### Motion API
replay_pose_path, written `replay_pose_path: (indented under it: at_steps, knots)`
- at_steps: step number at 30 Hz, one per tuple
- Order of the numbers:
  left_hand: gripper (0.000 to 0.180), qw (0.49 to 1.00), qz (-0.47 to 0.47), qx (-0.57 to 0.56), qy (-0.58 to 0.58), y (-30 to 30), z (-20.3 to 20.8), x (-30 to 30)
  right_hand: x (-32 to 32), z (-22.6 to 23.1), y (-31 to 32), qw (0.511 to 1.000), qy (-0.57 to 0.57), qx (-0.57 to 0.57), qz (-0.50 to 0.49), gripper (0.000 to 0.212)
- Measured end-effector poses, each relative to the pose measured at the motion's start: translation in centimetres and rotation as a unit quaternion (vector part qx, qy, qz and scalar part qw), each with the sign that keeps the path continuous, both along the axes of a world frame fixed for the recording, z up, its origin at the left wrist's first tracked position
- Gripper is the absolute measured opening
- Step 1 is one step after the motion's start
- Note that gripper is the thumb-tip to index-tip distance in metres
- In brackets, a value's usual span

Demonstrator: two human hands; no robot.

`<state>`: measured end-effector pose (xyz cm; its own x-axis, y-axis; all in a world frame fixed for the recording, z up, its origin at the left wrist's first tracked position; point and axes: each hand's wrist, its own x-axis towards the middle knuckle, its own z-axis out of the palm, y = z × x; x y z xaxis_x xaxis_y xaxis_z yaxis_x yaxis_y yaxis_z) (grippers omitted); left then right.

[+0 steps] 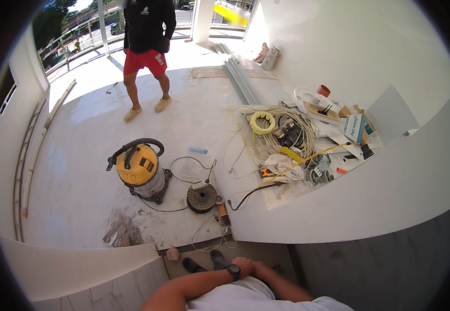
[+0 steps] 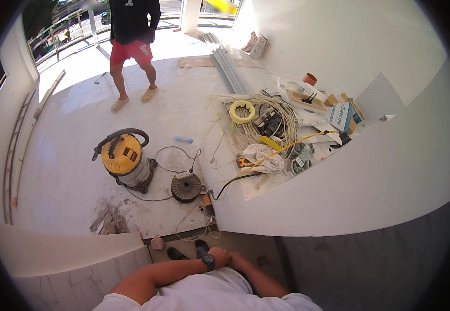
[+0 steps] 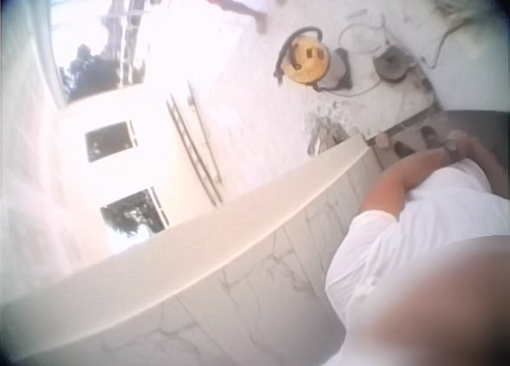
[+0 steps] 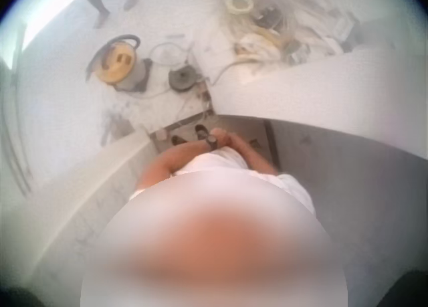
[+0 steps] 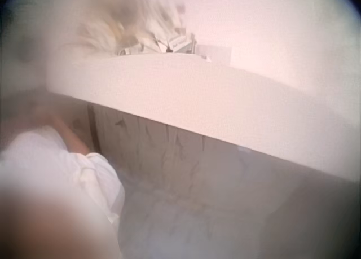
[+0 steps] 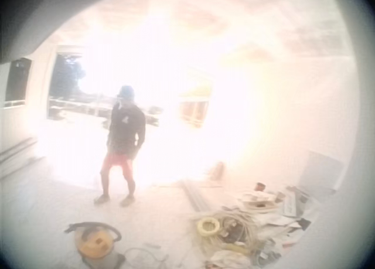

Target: The person sits on the floor and uses a hammer to tap two white PVC pipes together, then sets them aside. They later pick up a tape measure and move toward a sink area before another person enters the room.

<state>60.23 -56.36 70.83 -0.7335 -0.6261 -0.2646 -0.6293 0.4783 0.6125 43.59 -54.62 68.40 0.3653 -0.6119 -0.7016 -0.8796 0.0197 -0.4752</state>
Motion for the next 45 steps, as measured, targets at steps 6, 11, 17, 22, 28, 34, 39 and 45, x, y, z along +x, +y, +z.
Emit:
replay_pose_path:
  at_steps: [6,11,17,22,28,34,39,45]
  knots:
    - [0.019,0.999,0.016,0.046,-0.008,-1.3,0.5,0.2,0.4,2.8,-1.2,0.997,0.073,-0.025,-0.011,0.038]
    - [0.022,0.995,0.058,0.081,-0.009,-1.0,0.1,0.0,0.2,-0.2,-0.9,0.979,0.201,0.031,-0.011,0.042]
    - [0.026,0.994,0.047,0.099,0.005,-1.5,0.4,-0.4,-2.2,-2.1,-1.1,0.976,0.200,0.087,-0.020,0.043]
    - [0.031,0.979,0.116,0.163,-0.031,-4.6,0.9,3.0,-2.5,-4.5,-1.7,0.975,0.216,0.048,0.003,0.044]
    - [0.043,0.936,0.268,0.209,-0.094,0.4,-2.0,15.9,-4.7,-7.4,-3.7,0.975,0.182,0.084,0.096,0.050]
    - [0.044,0.761,0.601,0.239,-0.051,14.4,-7.9,27.0,-3.1,-5.1,-5.0,0.981,0.162,0.024,0.106,0.051]
    - [0.024,0.334,0.871,0.306,0.192,27.1,-14.2,26.1,0.5,-4.0,-7.9,0.926,0.301,0.123,0.194,0.057]
    - [0.036,0.339,0.818,0.458,0.077,26.8,-17.4,24.0,4.0,-7.5,-11.0,0.955,0.130,0.016,0.268,0.037]
